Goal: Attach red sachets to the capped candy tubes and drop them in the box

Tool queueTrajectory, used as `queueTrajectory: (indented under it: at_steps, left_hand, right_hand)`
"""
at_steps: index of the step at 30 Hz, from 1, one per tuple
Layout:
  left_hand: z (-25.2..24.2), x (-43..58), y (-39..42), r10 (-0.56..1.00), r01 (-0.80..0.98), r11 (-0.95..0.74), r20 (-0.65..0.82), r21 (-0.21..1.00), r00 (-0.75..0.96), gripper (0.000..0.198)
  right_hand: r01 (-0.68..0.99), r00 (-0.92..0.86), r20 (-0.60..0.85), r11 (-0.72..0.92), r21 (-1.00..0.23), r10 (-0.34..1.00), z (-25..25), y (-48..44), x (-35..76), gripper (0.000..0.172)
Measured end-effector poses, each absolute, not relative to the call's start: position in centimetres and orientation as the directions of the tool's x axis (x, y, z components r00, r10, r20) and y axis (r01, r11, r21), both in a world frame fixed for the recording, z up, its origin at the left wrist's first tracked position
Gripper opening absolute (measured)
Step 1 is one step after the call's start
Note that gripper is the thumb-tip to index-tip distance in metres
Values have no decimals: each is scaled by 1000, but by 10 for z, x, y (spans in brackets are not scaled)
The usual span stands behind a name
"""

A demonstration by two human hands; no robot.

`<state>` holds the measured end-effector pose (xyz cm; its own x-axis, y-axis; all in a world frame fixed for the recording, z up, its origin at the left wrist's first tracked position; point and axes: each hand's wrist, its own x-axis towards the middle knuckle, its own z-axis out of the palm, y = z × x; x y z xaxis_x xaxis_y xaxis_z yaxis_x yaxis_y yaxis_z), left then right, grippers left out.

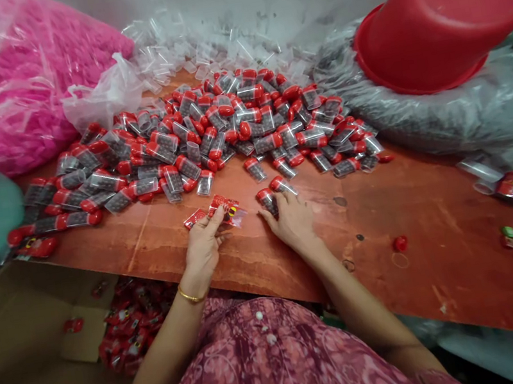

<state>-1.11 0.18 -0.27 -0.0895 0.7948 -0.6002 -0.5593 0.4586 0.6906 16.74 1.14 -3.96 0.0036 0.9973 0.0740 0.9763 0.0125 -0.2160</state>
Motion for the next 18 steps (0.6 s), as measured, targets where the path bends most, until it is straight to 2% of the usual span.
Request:
queueTrajectory:
  at_steps: [2, 4, 7, 9, 11, 13, 15, 18]
  left_hand:
    - [-4, -12, 3, 786, -588, 473, -615, 656, -54, 28]
    - [-4, -13, 3, 770, -620, 492, -638, 611, -17, 24]
    - [-2, -15, 4, 727, -654, 526, -687, 543, 15, 20]
    - [0, -16, 4, 696, -663, 547, -718, 512, 20, 20]
    - [1, -16, 4, 682, -665, 562, -730, 493, 35, 19]
    - [1, -16, 4, 683, -661, 578, -727, 479, 70, 19]
    - [2, -16, 4, 682, -652, 597, -724, 468, 104, 19]
    - [4, -14, 4, 680, -631, 616, -723, 472, 123, 19]
  right_hand:
    - [970, 8, 86, 13, -245, 996, -42, 13, 168, 42]
    - [943, 30, 108, 7, -332, 994, -46, 15, 170, 35]
    - [814, 66, 76, -9, -580, 995, -51, 13, 179, 27]
    - [665, -4, 70, 55, -745, 998, -49, 7, 184, 24]
    - [548, -118, 192, 225, -806, 974, -43, -2, 185, 25]
    - [515, -226, 399, 457, -725, 888, -32, -11, 184, 29]
    - [539, -316, 562, 632, -557, 764, -23, -17, 181, 37]
    - [597, -388, 653, 717, -359, 650, -16, -19, 176, 45]
